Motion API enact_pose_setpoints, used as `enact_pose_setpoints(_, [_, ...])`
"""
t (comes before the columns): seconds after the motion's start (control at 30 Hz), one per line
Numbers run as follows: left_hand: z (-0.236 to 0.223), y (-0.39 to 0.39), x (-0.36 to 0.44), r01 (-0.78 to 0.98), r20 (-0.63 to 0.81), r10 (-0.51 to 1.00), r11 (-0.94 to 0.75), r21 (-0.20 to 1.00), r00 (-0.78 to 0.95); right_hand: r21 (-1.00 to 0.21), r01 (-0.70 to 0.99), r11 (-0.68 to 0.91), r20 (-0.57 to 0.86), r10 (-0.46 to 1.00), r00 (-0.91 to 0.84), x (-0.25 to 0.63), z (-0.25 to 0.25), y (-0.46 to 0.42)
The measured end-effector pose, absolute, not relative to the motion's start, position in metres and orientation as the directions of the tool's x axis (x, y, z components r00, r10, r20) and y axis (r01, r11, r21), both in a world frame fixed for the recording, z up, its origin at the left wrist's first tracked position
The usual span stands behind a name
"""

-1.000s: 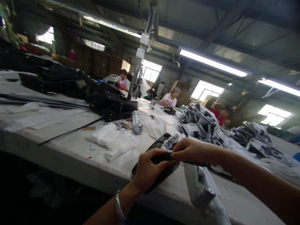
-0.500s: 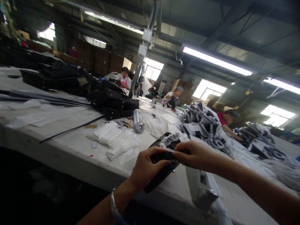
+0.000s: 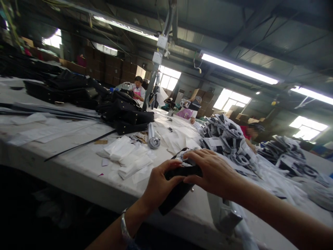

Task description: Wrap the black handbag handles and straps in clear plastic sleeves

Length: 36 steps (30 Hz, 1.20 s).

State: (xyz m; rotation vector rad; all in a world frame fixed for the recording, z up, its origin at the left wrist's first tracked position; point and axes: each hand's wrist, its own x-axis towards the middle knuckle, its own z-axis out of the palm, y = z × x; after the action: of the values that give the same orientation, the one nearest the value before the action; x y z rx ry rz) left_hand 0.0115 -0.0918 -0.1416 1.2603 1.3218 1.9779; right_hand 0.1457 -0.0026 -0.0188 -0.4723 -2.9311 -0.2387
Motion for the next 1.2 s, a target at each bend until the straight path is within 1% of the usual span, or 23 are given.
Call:
enact_pose_setpoints(0.07, [-0.141,-0.097,0.009,0.177,0.47,0.75,-0.441,0.88,-0.465,0.099,0.305,0.947,0.161,0.288,-0.944,0.147,-0.021,0.0])
enact_pose_setpoints(0.13, [-0.142,-0.103,0.007,0.25,0.483,0.722,-0.414,0.875,-0.495,0.088,0.31,0.947,0.156,0.294,-0.943,0.146,-0.023,0.003])
enact_pose_setpoints(0.2, [-0.146,-0.106,0.004,0.262,0.437,0.717,-0.35,0.899,-0.543,0.102,0.297,0.949,0.182,0.276,-0.944,0.144,-0.024,0.004])
enact_pose_setpoints(0.23, [-0.148,-0.107,0.002,0.232,0.388,0.746,-0.312,0.921,-0.541,0.108,0.275,0.955,0.184,0.253,-0.95,0.143,-0.023,0.004])
enact_pose_setpoints(0.33, [-0.149,-0.104,-0.001,0.053,0.2,0.886,-0.197,0.979,-0.419,0.113,0.186,0.976,0.146,0.169,-0.975,0.138,-0.019,0.001])
enact_pose_setpoints(0.4, [-0.145,-0.1,-0.001,-0.095,0.12,0.932,-0.161,0.982,-0.342,0.13,0.146,0.981,0.124,0.13,-0.984,0.135,-0.016,-0.001])
enact_pose_setpoints(0.47, [-0.139,-0.097,0.001,-0.257,0.089,0.951,-0.169,0.952,-0.297,0.15,0.135,0.979,0.121,0.117,-0.986,0.132,-0.013,-0.001])
enact_pose_setpoints(0.57, [-0.135,-0.093,0.006,-0.467,0.102,0.966,-0.206,0.86,-0.238,0.176,0.108,0.979,0.109,0.089,-0.99,0.131,-0.009,0.002])
enact_pose_setpoints(0.63, [-0.141,-0.092,0.006,-0.564,0.077,0.96,-0.222,0.795,-0.269,0.21,0.091,0.973,0.085,0.075,-0.994,0.131,-0.006,0.006])
enact_pose_setpoints(0.7, [-0.153,-0.094,-0.001,-0.636,-0.015,0.927,-0.245,0.731,-0.374,0.248,0.094,0.964,0.06,0.082,-0.995,0.134,0.0,0.013])
enact_pose_setpoints(0.77, [-0.17,-0.102,-0.014,-0.669,-0.131,0.859,-0.281,0.688,-0.495,0.265,0.122,0.957,0.051,0.113,-0.992,0.138,0.008,0.023])
enact_pose_setpoints(0.8, [-0.181,-0.108,-0.022,-0.668,-0.177,0.82,-0.295,0.684,-0.544,0.264,0.139,0.954,0.054,0.129,-0.99,0.14,0.012,0.029])
enact_pose_setpoints(0.87, [-0.202,-0.124,-0.036,-0.653,-0.248,0.777,-0.257,0.713,-0.578,0.25,0.157,0.955,0.071,0.143,-0.987,0.144,0.02,0.041])
enact_pose_setpoints(0.93, [-0.223,-0.142,-0.046,-0.623,-0.306,0.716,-0.227,0.748,-0.628,0.22,0.143,0.965,0.092,0.125,-0.988,0.146,0.024,0.051])
enact_pose_setpoints(1.0, [-0.242,-0.158,-0.049,-0.588,-0.337,0.677,-0.175,0.79,-0.655,0.17,0.105,0.98,0.086,0.092,-0.992,0.146,0.027,0.057])
enact_pose_setpoints(1.07, [-0.259,-0.169,-0.049,-0.529,-0.342,0.672,-0.087,0.844,-0.657,0.098,0.084,0.992,0.063,0.078,-0.995,0.143,0.028,0.06])
enact_pose_setpoints(1.13, [-0.272,-0.174,-0.049,-0.381,-0.302,0.688,0.041,0.924,-0.66,0.003,0.073,0.997,0.051,0.072,-0.996,0.142,0.03,0.062])
enact_pose_setpoints(1.17, [-0.275,-0.173,-0.049,-0.261,-0.246,0.686,0.084,0.962,-0.685,-0.044,0.068,0.997,0.058,0.071,-0.996,0.142,0.031,0.062])
enact_pose_setpoints(1.2, [-0.276,-0.172,-0.049,-0.123,-0.161,0.671,0.104,0.987,-0.724,-0.083,0.061,0.995,0.072,0.067,-0.995,0.143,0.032,0.062])
